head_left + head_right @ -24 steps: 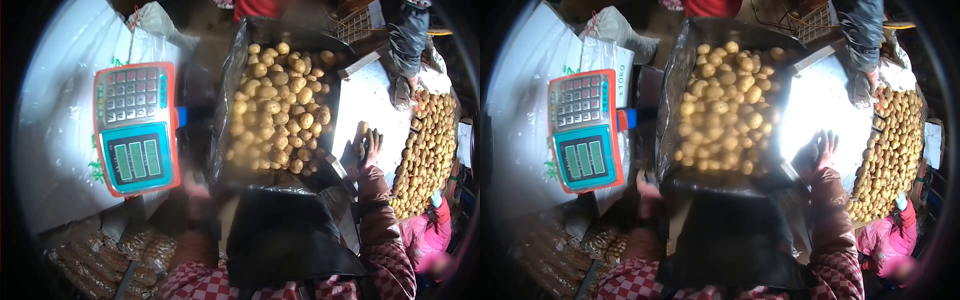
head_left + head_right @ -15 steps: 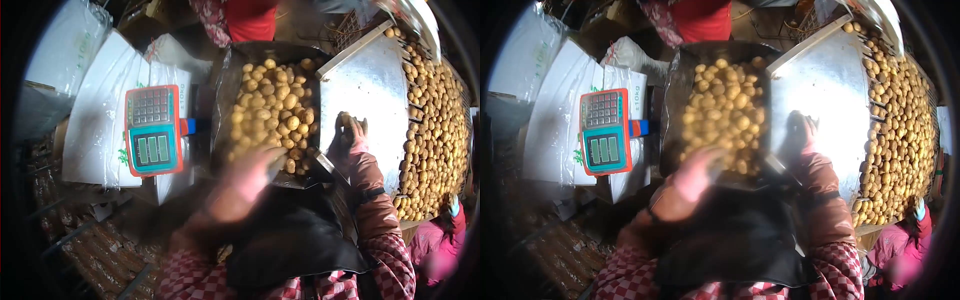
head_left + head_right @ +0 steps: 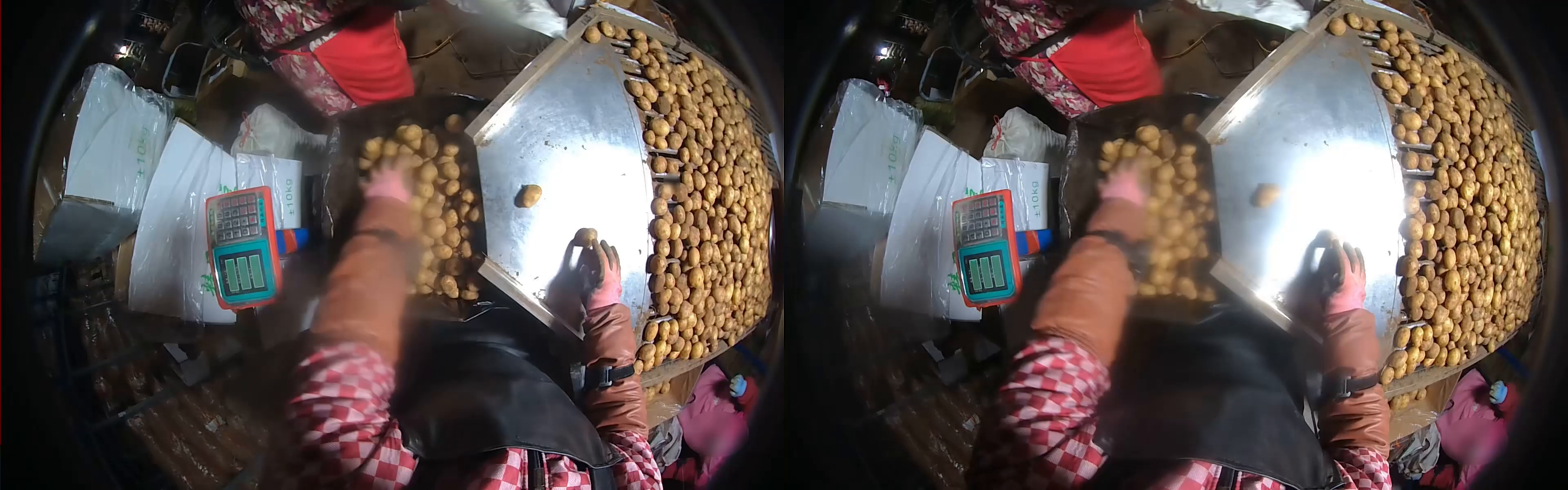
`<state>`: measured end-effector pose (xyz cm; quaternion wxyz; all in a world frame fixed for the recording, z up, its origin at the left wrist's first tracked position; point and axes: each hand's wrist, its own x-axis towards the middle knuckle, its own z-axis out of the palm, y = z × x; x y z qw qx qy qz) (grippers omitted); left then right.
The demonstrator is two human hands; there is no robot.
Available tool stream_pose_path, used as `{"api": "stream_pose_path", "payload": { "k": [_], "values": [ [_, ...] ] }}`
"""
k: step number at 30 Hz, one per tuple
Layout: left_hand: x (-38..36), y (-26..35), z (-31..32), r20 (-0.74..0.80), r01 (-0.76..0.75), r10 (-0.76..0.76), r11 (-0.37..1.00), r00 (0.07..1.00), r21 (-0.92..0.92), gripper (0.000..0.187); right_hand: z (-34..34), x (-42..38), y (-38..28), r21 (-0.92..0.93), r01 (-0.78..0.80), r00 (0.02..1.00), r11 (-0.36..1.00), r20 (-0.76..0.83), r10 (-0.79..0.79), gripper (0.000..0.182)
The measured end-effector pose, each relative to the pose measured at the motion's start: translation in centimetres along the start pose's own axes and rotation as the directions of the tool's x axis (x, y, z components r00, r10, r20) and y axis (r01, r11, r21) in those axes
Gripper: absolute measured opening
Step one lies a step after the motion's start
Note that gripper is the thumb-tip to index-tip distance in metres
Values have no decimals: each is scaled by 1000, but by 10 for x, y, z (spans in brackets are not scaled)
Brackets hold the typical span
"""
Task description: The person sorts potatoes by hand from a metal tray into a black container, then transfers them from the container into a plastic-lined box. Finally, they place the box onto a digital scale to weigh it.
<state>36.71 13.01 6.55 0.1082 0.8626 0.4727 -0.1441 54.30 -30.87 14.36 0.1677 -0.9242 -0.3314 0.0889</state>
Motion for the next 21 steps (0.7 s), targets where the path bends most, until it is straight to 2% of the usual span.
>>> {"api": "stream_pose_path", "payload": {
  "k": [1, 2, 5, 7, 8, 9, 10, 12, 13, 15, 17, 19, 21],
  "values": [
    [0, -13, -23, 12, 63, -64, 997, 998, 33, 75, -5, -4, 2, 20, 2, 1000, 1000, -20, -2, 62],
    [7, -37, -17, -111, 16, -18, 1000, 994, -14, 73, -9, -4, 1, 43, 10, 999, 999, -42, -8, 62],
    [-23, -17, -32, -182, -131, 157, 980, 971, 147, 61, -12, -10, -7, 123, 5, 998, 992, -67, 3, 60],
    [-33, 19, -23, 34, -383, 382, 923, 924, 27, 42, -1, -9, -2, 124, 46, 997, 991, -68, -38, 58],
    [-48, 39, -13, -48, -540, 544, 838, 838, 81, 38, -2, -5, -15, 114, 100, 992, 988, -91, -90, 57],
    [-49, 60, -7, -77, -600, 597, 799, 799, -34, 49, -2, -1, -28, 103, 153, 984, 983, -113, -141, 56],
    [-40, 79, 19, -242, -578, 544, 810, 803, -98, 36, -2, 4, -37, 91, 179, 979, 980, -119, -168, 56],
    [-7, 101, 20, -85, -545, 545, 838, 834, 27, 44, -2, 15, -56, 85, 220, 968, 972, -147, -206, 53],
    [1, 106, 19, 2, -529, 531, 844, 847, 91, 47, 0, 18, -67, 58, 183, 978, 981, -117, -175, 53],
    [2, 101, -17, 47, -546, 548, 837, 835, -42, 49, 8, 27, -92, 10, 127, 990, 992, -56, -126, 52],
    [-2, 76, -25, 90, -513, 524, 850, 847, -119, 48, 30, 44, -106, 44, 199, 980, 979, -21, -198, 55],
    [-29, 38, -2, 140, -455, 472, 879, 870, -141, 47, 22, 68, -166, 71, 312, 949, 947, -68, -308, 56],
    [-58, -6, 0, 125, -533, 544, 839, 830, -113, 51, 42, 85, -175, -88, 278, 960, 956, 18, -278, 56]
  ]
}}
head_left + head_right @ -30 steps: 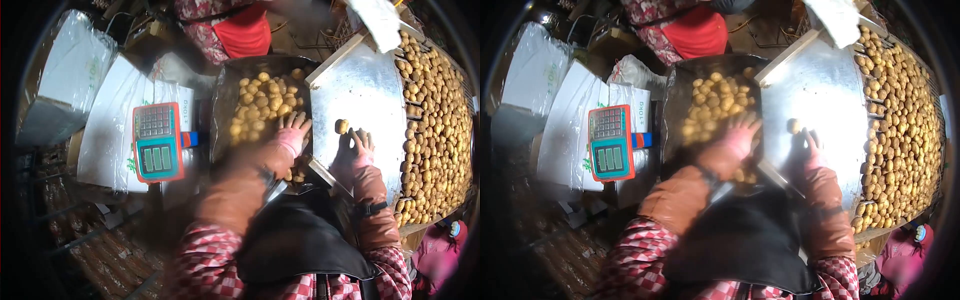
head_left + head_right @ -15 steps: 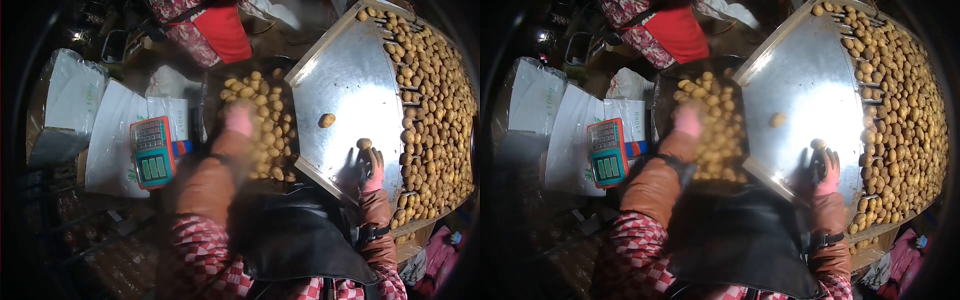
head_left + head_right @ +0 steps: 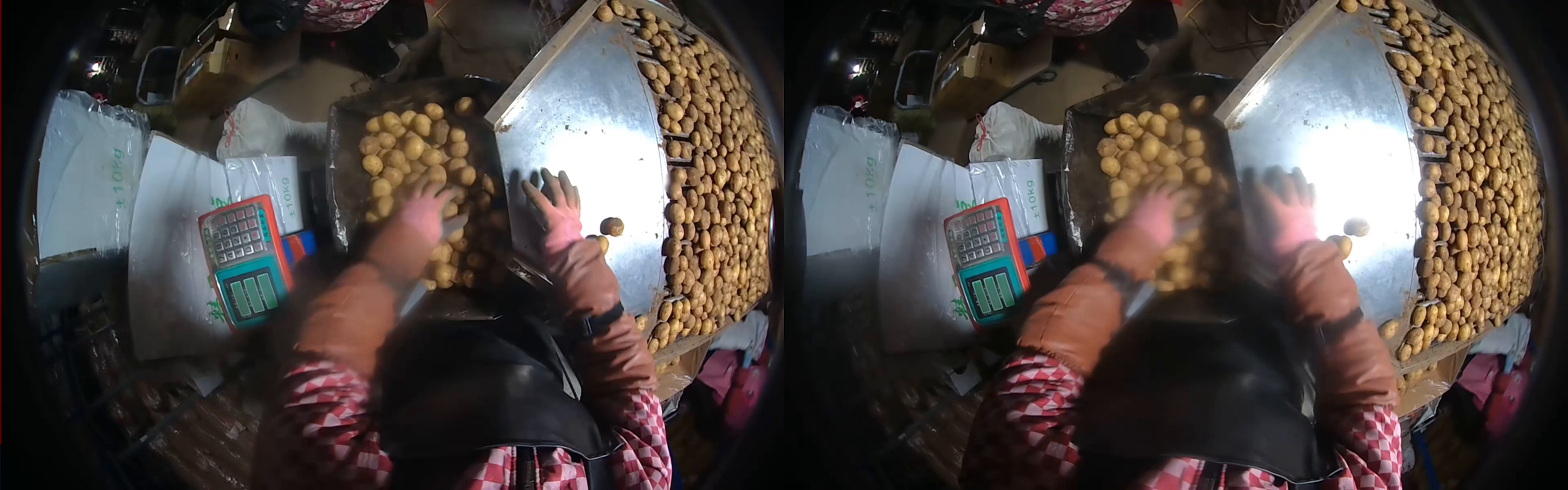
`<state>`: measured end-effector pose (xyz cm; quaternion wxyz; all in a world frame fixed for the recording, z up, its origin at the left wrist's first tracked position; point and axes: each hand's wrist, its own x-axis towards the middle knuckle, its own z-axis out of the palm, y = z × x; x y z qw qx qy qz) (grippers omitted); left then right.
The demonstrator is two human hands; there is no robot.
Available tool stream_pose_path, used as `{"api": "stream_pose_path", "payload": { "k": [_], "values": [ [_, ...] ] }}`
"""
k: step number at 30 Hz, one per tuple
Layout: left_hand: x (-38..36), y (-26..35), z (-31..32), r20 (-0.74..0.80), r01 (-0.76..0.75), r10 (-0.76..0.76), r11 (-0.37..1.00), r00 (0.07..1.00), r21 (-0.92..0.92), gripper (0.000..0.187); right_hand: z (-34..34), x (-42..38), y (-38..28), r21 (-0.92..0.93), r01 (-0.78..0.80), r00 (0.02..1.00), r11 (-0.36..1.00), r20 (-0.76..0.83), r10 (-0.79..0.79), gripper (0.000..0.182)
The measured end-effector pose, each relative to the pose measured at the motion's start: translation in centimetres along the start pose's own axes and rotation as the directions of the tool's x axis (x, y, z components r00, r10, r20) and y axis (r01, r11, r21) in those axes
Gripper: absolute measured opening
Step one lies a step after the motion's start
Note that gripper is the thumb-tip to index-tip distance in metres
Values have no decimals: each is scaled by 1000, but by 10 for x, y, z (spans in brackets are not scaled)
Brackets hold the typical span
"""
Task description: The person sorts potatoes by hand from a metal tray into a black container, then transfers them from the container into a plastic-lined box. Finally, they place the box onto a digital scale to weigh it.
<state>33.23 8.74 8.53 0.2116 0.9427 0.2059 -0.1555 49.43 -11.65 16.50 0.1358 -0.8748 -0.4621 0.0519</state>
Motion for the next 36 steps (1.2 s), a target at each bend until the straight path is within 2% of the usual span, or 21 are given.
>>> {"api": "stream_pose_path", "payload": {
  "k": [2, 5, 7, 8, 10, 12, 14, 16, 19, 20, 21, 23, 24, 25, 28, 29, 31, 33, 34, 35, 36],
  "values": [
    [-32, -18, 18, -12, -105, 105, 993, 994, -51, 40, -1, 13, -2, -72, -14, 992, 997, 122, 23, 56],
    [-74, 2, -11, 238, -10, 2, 1000, 971, 30, 49, -33, 24, 3, -111, -72, 938, 991, 330, 105, 51],
    [-95, -6, -8, 208, 74, -69, 997, 976, -12, 46, -33, 16, 29, -201, -179, 905, 963, 351, 241, 48],
    [-101, -11, -5, 201, 111, -104, 994, 974, -22, 45, -2, -13, 89, -67, -258, 946, 964, 184, 266, 46],
    [-108, -21, 2, 185, 201, -195, 979, 963, -14, 43, -17, -33, 119, -250, -276, 927, 928, 185, 325, 41],
    [-110, -28, 6, 127, 284, -283, 959, 951, 14, 41, -15, -64, 152, -293, -485, 856, 824, 35, 516, 46],
    [-107, -22, 5, 17, 279, -279, 959, 960, 44, 39, -24, -94, 159, -280, -496, 868, 822, -134, 478, 49],
    [-100, -7, 6, -68, 139, -135, 989, 989, 57, 38, -42, -112, 134, -125, -483, 869, 867, -191, 456, 50],
    [-68, 30, 21, 79, -285, 280, 957, 957, 57, 36, -28, -133, 116, -73, -417, 873, 906, -311, 377, 58],
    [-64, 56, 10, 211, -373, 336, 911, 918, 175, 45, -23, -139, 109, -64, -407, 872, 911, -323, 368, 58],
    [-61, 70, 4, 347, -469, 369, 838, 863, 277, 54, -15, -143, 101, 212, -480, 804, 851, -282, 524, 57],
    [-48, 58, 17, 357, -503, 398, 818, 845, 279, 56, -37, -142, 65, 8, -420, 883, 908, -229, 410, 54],
    [-48, 50, 22, 369, -521, 411, 808, 833, 276, 57, -50, -140, 48, 50, -358, 904, 932, -231, 360, 51],
    [-52, 42, 11, 401, -424, 356, 901, 844, 92, 59, -47, -149, 50, 84, -361, 895, 929, -249, 371, 50],
    [-72, 12, 1, 219, -77, 60, 995, 974, 70, 47, -49, -173, 45, 155, -361, 890, 920, -237, 389, 46],
    [-74, 9, -1, 159, 3, -26, 990, 987, 142, 41, -47, -182, 43, 235, -379, 872, 895, -233, 431, 42],
    [-76, 11, -9, 12, 182, -192, 948, 981, 261, 30, -47, -198, 42, 376, -405, 886, 833, -63, 459, 41],
    [-79, 18, -17, -147, -19, 57, 969, 987, 245, 23, -46, -208, 38, 441, -396, 909, 806, 66, 410, 37],
    [-77, 21, -21, -228, -122, 182, 960, 957, 253, 19, -42, -207, 32, 465, -462, 880, 755, 135, 455, 36],
    [-62, 34, -19, 228, -221, 183, 963, 956, 156, 20, -38, -206, 23, 479, -527, 844, 701, 205, 495, 35],
    [-60, 42, -6, 226, -494, 465, 865, 856, 92, 20, -35, -207, 17, 485, -591, 803, 645, 277, 527, 34]
  ]
}}
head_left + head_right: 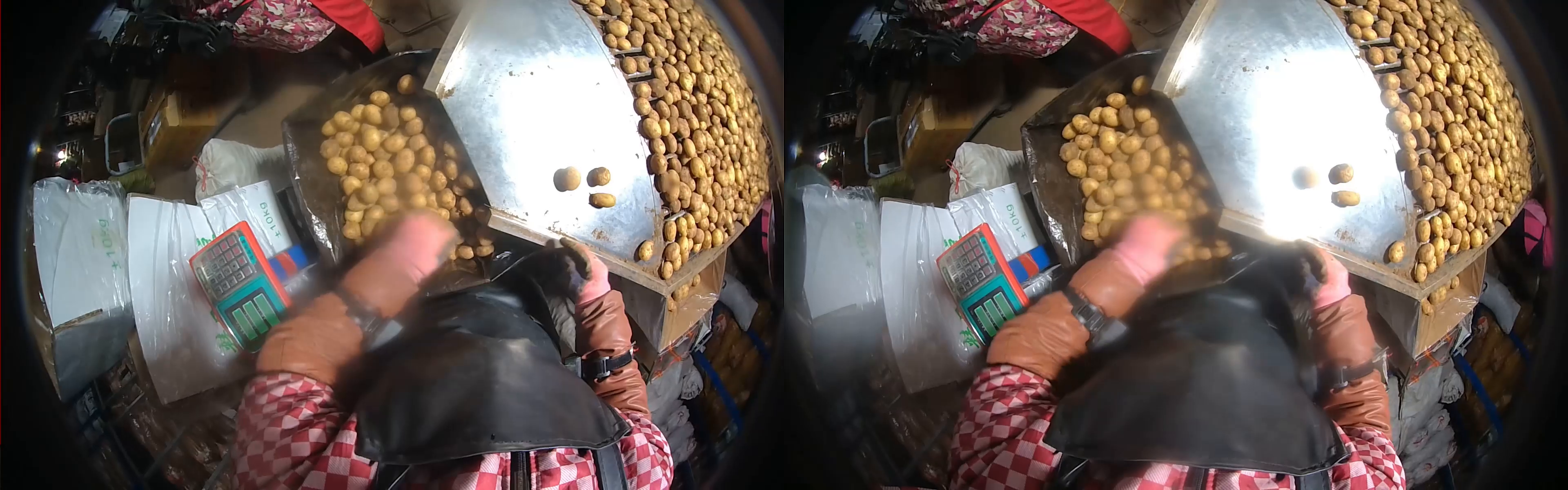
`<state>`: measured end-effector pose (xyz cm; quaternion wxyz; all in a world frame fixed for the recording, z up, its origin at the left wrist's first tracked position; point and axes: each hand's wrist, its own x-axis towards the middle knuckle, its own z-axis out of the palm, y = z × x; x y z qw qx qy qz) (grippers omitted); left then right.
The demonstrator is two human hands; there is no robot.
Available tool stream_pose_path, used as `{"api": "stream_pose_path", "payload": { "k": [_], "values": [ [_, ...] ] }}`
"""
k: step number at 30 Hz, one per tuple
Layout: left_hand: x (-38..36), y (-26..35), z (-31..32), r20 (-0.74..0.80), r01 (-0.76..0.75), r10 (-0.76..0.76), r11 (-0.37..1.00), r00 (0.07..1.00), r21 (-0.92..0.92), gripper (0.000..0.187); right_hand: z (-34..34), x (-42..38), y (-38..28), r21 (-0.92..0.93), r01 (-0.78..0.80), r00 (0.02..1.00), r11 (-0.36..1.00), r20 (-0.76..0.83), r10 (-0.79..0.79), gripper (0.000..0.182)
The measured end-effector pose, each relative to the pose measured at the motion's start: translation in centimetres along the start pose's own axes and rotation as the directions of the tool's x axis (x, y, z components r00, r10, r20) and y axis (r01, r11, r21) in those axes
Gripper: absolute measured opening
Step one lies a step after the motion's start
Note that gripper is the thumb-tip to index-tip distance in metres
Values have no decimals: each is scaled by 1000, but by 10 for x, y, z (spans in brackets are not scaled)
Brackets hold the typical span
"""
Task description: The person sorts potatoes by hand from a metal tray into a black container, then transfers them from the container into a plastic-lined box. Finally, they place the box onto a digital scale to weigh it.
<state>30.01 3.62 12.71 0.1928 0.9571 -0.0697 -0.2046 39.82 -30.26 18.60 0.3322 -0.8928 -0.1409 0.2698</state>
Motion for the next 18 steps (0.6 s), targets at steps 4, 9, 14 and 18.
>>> {"api": "stream_pose_path", "payload": {
  "k": [4, 9, 14, 18],
  "values": [
    [32, 23, 20, 102, -670, 663, 736, 742, 92, 55, 14, -4, 14, 299, -197, 980, 934, 78, 182, 33],
    [75, 40, 22, 410, -426, 279, 842, 868, 331, 61, 23, -15, 58, 171, -266, 963, 949, 99, 252, 42],
    [39, 30, -15, 309, -103, 9, 952, 951, 288, 50, 25, -24, 78, 689, -388, 894, 613, 119, 432, 31],
    [-2, -19, -29, 4, 325, -327, 942, 945, 82, 54, 12, -28, 52, 290, -101, 980, 952, -138, 146, 33]
  ]
}}
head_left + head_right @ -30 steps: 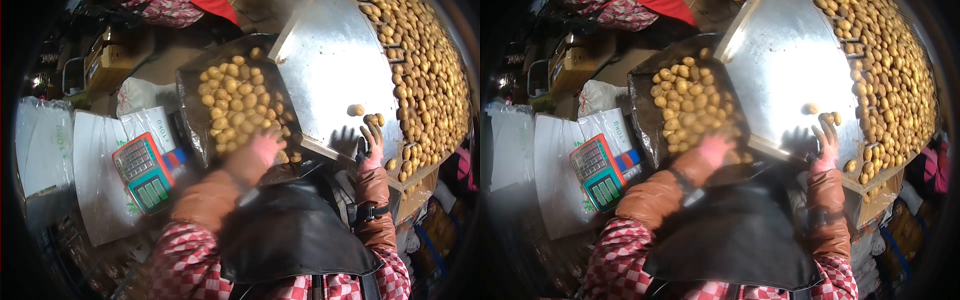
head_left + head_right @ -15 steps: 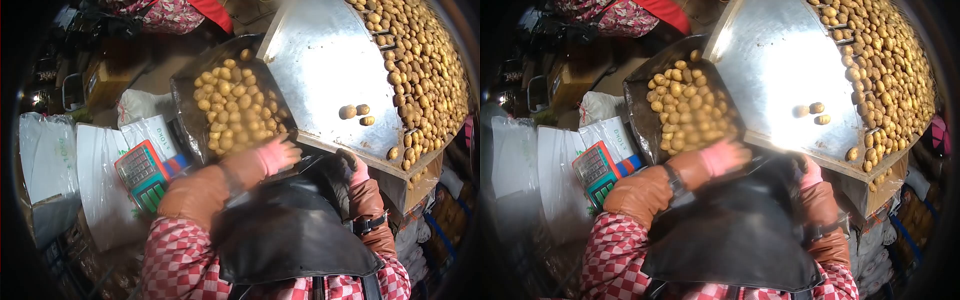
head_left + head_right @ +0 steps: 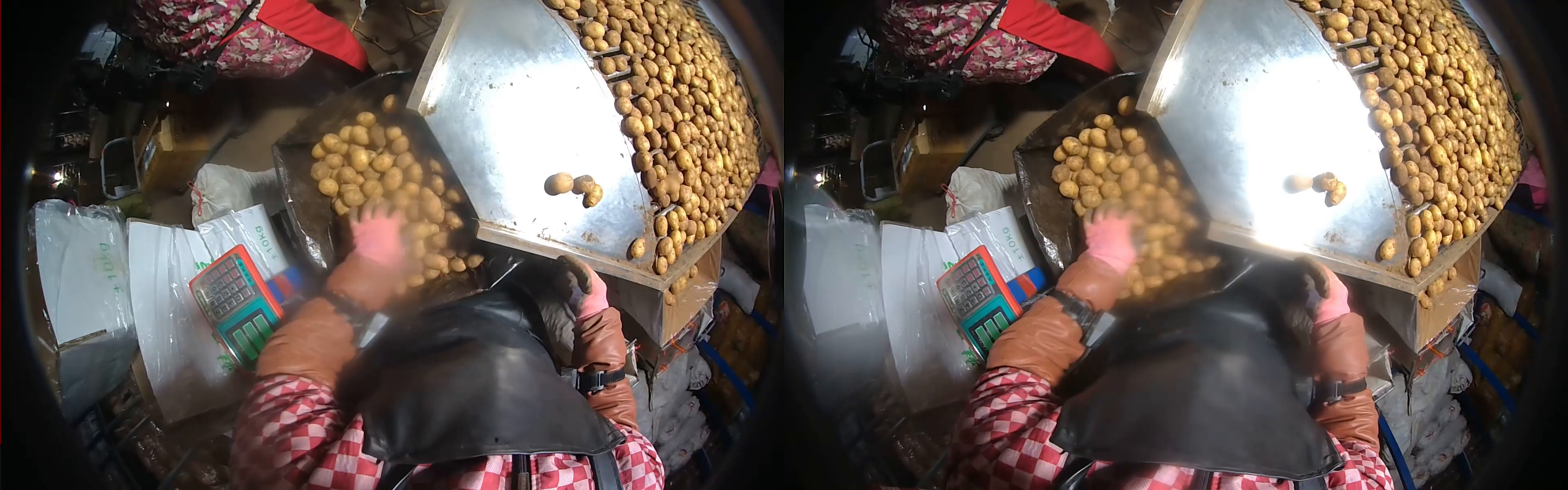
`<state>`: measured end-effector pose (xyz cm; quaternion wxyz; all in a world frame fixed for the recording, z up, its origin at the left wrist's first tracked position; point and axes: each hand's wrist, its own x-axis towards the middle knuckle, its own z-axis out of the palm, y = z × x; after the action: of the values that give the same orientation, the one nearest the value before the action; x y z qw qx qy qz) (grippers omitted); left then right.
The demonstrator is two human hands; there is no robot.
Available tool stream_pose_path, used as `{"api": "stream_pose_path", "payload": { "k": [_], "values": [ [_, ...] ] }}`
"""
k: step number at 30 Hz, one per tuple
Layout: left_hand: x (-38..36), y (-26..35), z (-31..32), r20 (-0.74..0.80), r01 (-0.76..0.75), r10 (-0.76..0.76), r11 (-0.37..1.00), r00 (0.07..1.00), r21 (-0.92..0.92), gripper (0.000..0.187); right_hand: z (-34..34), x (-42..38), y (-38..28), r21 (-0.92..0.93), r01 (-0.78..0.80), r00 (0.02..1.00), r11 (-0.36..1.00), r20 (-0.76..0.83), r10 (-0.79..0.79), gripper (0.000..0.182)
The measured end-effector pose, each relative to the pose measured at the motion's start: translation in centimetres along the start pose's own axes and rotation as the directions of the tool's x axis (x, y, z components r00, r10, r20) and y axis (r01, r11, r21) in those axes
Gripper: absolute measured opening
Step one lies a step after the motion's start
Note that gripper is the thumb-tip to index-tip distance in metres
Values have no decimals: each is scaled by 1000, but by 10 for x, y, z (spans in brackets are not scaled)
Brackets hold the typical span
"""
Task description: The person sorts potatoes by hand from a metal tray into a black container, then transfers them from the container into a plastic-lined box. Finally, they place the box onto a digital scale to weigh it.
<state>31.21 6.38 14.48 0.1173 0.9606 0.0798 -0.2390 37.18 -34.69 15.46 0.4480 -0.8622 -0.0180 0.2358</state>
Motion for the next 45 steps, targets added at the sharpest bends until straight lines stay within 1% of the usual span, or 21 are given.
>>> {"api": "stream_pose_path", "payload": {
  "k": [2, 4, 6, 9, 12, 14, 17, 20, 23, 26, 27, 29, 30, 31, 35, 37, 39, 41, 43, 44, 45],
  "values": [
    [-4, -7, -5, -100, -74, 79, 996, 992, 45, 59, -3, 2, -8, -31, -32, 999, 999, 30, 33, 34],
    [17, 16, 8, 129, -283, 268, 952, 955, 114, 58, -1, 2, -19, -117, 30, 999, 993, 38, -26, 34],
    [36, 38, 35, 18, -617, 641, 730, 767, 293, 26, 2, 6, -20, -94, -56, 996, 994, 61, 61, 35],
    [57, 65, 13, 246, -734, 701, 573, 670, 365, 34, 0, 3, -6, -131, -38, 995, 991, 92, 50, 36],
    [99, 68, 7, 378, -581, 461, 746, 803, 325, 45, -1, -2, -2, -95, -33, 997, 995, 69, 40, 37],
    [107, 42, -7, 175, -405, 367, 859, 913, 312, 48, 3, -3, 5, 52, -165, 985, 985, 57, 162, 36],
    [113, 13, -16, 87, -122, 110, 982, 990, 146, 52, 8, -2, -23, -125, 62, 996, 990, 79, -53, 36],
    [88, -35, -25, -106, 115, -106, 990, 989, 81, 48, 3, 4, -22, -96, 17, 997, 995, 79, -10, 37],
    [70, -55, -20, -434, 296, -271, 955, 859, -10, 51, 5, 12, -11, 533, -279, 950, 799, 32, 311, 28],
    [95, -36, -23, -254, 6, 46, 979, 966, 203, 51, 10, 18, -16, 747, -402, 880, 530, 155, 449, 31],
    [111, -31, -14, -302, -40, 92, 984, 949, 175, 51, 8, 19, -22, 765, -430, 863, 480, 193, 467, 33],
    [154, -27, 10, -407, -141, 180, 982, 896, 122, 51, 0, 17, -27, 572, -319, 940, 756, 89, 330, 35],
    [164, -25, 3, -320, -124, 158, 985, 934, 124, 49, -5, 11, -27, 270, -128, 992, 954, 21, 128, 35],
    [172, -23, -11, -231, -106, 134, 986, 964, 131, 48, -9, 6, -27, -68, 95, 995, 993, 29, -94, 34],
    [218, -32, -16, -84, 48, -27, 964, 996, 261, 51, -23, -4, -21, -300, 6, 999, 954, 33, 4, 35],
    [236, -39, -14, -218, 71, -27, 978, 976, 195, 55, -21, -5, -23, -265, 10, 1000, 964, 22, -5, 35],
    [249, -48, -3, -497, -32, 57, 998, 866, 59, 61, -16, -4, -20, -320, 99, 994, 942, -15, -110, 34],
    [262, -53, 12, -629, -98, 25, 992, 777, -82, 62, -18, -4, -9, -269, 15, 1000, 963, 9, -13, 34],
    [264, -50, 6, -637, -248, -238, 779, 733, -576, 56, -18, 0, -21, -273, -38, 998, 961, 37, 50, 35],
    [267, -47, 1, -484, -326, -421, 394, 767, -859, 49, -16, 1, -24, -231, -38, 998, 972, 47, 51, 35],
    [264, -42, -12, -265, -354, -511, -82, 818, -932, 43, -14, 2, -25, -187, -39, 997, 982, 62, 51, 35]
  ]
}}
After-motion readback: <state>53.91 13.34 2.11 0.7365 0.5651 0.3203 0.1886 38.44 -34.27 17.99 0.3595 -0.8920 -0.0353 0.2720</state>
